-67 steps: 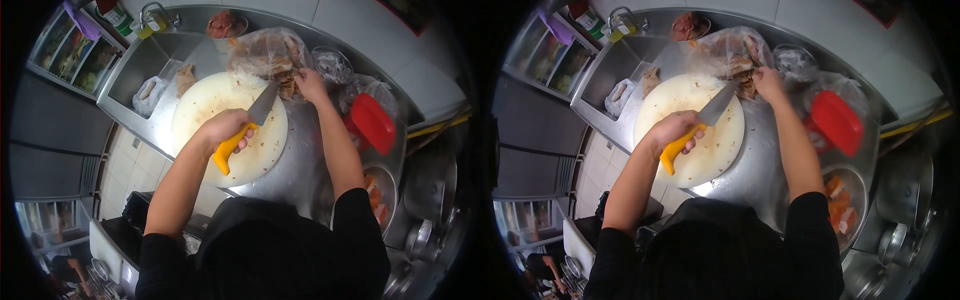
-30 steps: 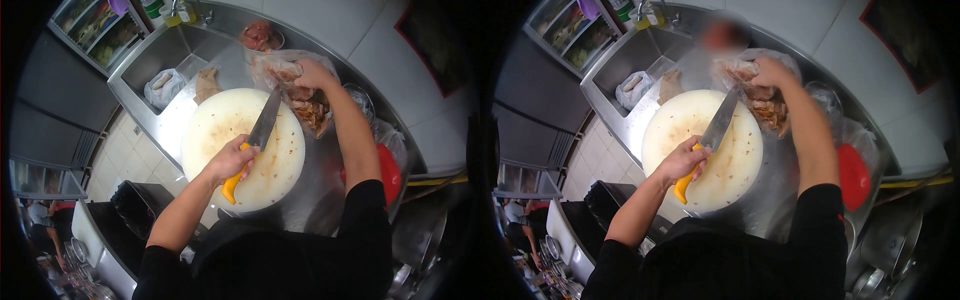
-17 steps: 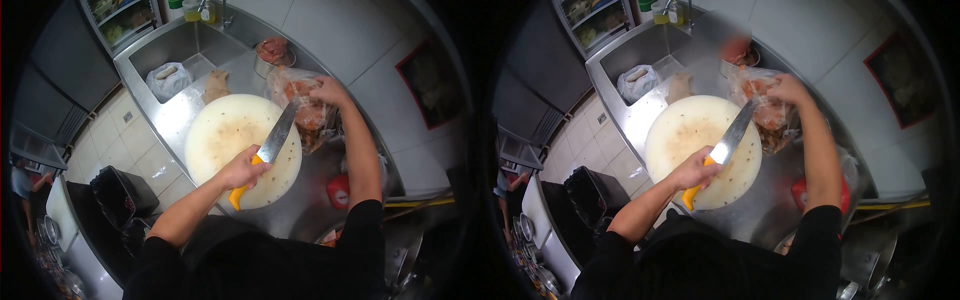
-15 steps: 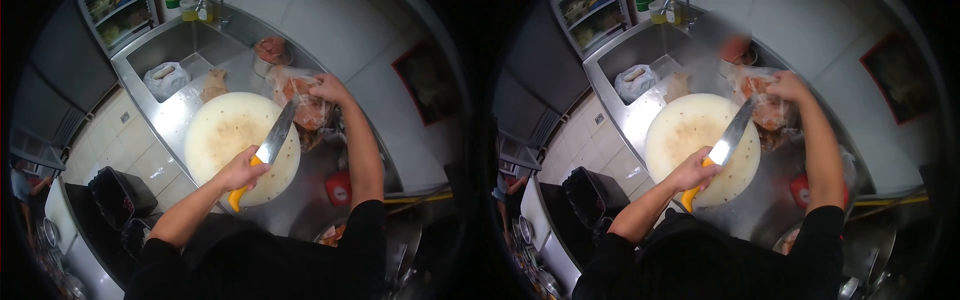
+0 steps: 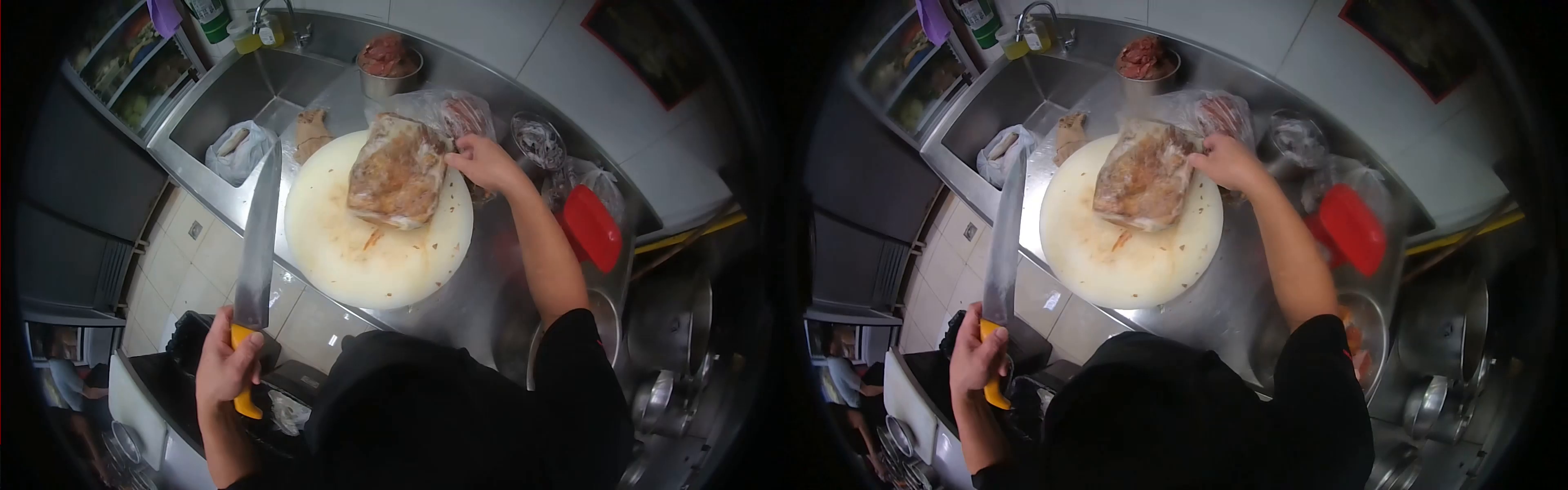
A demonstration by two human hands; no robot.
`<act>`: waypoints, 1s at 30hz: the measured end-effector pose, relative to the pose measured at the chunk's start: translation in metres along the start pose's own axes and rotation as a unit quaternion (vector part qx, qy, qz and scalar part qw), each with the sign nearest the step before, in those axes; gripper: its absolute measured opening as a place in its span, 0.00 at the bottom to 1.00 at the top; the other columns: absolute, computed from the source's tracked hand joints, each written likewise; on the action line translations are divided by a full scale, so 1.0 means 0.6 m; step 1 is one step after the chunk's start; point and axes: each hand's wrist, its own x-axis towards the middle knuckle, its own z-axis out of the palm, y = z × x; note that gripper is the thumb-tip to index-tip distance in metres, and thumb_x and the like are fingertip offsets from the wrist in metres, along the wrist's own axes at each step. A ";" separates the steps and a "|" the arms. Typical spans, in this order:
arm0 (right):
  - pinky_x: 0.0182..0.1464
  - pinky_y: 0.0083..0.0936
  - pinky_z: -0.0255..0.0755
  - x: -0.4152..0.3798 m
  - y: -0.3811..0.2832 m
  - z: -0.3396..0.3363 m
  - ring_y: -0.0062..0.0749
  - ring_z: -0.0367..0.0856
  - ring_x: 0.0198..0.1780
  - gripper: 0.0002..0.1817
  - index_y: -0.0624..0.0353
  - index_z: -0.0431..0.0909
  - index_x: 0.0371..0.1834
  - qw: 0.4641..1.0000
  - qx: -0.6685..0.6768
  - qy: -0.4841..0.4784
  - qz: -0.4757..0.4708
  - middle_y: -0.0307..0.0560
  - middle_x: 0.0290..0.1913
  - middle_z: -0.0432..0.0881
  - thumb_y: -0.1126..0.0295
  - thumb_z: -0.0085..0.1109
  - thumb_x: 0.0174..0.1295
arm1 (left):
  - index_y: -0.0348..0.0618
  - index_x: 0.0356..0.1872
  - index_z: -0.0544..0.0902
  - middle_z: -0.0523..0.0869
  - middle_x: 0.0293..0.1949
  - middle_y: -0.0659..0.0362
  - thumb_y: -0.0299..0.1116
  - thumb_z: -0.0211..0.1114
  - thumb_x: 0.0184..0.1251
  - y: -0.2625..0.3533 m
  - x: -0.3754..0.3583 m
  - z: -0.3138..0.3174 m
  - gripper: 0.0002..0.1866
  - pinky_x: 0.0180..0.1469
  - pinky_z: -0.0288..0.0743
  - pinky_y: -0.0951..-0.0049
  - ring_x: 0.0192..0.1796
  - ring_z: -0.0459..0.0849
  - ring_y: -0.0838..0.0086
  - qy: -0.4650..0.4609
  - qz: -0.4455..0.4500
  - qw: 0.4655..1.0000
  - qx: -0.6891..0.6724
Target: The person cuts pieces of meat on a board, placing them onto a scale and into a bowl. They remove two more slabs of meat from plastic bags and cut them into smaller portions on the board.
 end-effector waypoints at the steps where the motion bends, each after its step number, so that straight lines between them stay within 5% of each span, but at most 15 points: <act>1: 0.55 0.34 0.80 0.000 0.033 0.013 0.42 0.88 0.49 0.34 0.71 0.78 0.63 0.999 0.028 0.021 0.001 0.57 0.48 0.89 0.52 0.70 0.65 | 0.35 0.64 0.71 0.79 0.30 0.63 0.26 0.64 0.73 -0.015 -0.002 0.002 0.22 0.21 0.71 0.80 0.17 0.75 0.82 0.016 0.002 1.000 0.020; 3: 0.57 0.37 0.80 0.016 0.108 0.062 0.49 0.89 0.50 0.33 0.68 0.81 0.61 0.995 0.083 0.059 0.000 0.58 0.49 0.90 0.50 0.70 0.63 | 0.37 0.64 0.74 0.80 0.28 0.63 0.28 0.65 0.73 -0.033 -0.005 0.022 0.22 0.24 0.73 0.78 0.20 0.77 0.81 0.031 -0.008 0.997 0.071; 6: 0.61 0.36 0.78 0.011 0.114 0.097 0.47 0.88 0.56 0.35 0.67 0.78 0.65 0.986 0.159 0.041 0.031 0.59 0.54 0.89 0.50 0.70 0.63 | 0.38 0.63 0.78 0.84 0.25 0.55 0.32 0.68 0.71 -0.040 -0.004 0.051 0.21 0.33 0.78 0.70 0.25 0.85 0.75 0.055 -0.016 0.966 0.253; 9: 0.65 0.36 0.76 0.040 0.093 0.125 0.47 0.85 0.61 0.38 0.66 0.77 0.67 0.979 0.150 0.125 -0.050 0.61 0.59 0.86 0.49 0.72 0.61 | 0.38 0.63 0.78 0.87 0.32 0.44 0.36 0.68 0.71 -0.071 0.005 0.062 0.23 0.44 0.81 0.61 0.37 0.90 0.51 0.031 0.024 0.952 0.304; 12: 0.67 0.35 0.74 0.073 0.063 0.123 0.46 0.84 0.62 0.38 0.66 0.77 0.67 0.979 0.145 0.119 -0.080 0.61 0.60 0.84 0.50 0.73 0.60 | 0.37 0.64 0.78 0.87 0.37 0.40 0.37 0.69 0.70 -0.059 0.003 0.075 0.25 0.50 0.81 0.59 0.45 0.89 0.44 -0.012 0.006 0.948 0.318; 18: 0.59 0.33 0.79 0.042 0.027 0.104 0.42 0.87 0.54 0.28 0.66 0.83 0.57 0.989 0.071 0.107 -0.072 0.56 0.52 0.87 0.56 0.73 0.59 | 0.38 0.66 0.78 0.88 0.40 0.39 0.35 0.70 0.69 -0.096 -0.006 0.064 0.26 0.52 0.81 0.59 0.47 0.89 0.44 0.017 0.027 0.945 0.326; 22: 0.42 0.29 0.82 0.027 0.052 0.107 0.31 0.87 0.38 0.16 0.66 0.85 0.47 0.986 0.154 0.041 -0.047 0.47 0.38 0.88 0.67 0.71 0.60 | 0.41 0.66 0.78 0.86 0.39 0.41 0.32 0.69 0.67 -0.130 -0.032 0.051 0.26 0.50 0.82 0.57 0.43 0.88 0.45 0.058 0.093 0.942 0.317; 26: 0.45 0.30 0.81 0.034 0.054 0.101 0.34 0.87 0.40 0.15 0.64 0.86 0.46 0.990 0.136 0.012 -0.046 0.49 0.39 0.88 0.69 0.71 0.58 | 0.51 0.67 0.79 0.82 0.39 0.46 0.30 0.69 0.63 -0.168 -0.051 0.033 0.28 0.46 0.82 0.55 0.40 0.86 0.47 0.100 0.122 0.905 0.394; 30: 0.46 0.30 0.81 0.056 0.053 0.115 0.36 0.87 0.40 0.17 0.64 0.85 0.47 0.986 0.118 0.105 -0.061 0.49 0.38 0.88 0.68 0.71 0.56 | 0.59 0.67 0.80 0.81 0.40 0.48 0.30 0.70 0.60 -0.234 -0.058 0.019 0.30 0.45 0.83 0.54 0.40 0.86 0.48 0.111 0.124 0.893 0.419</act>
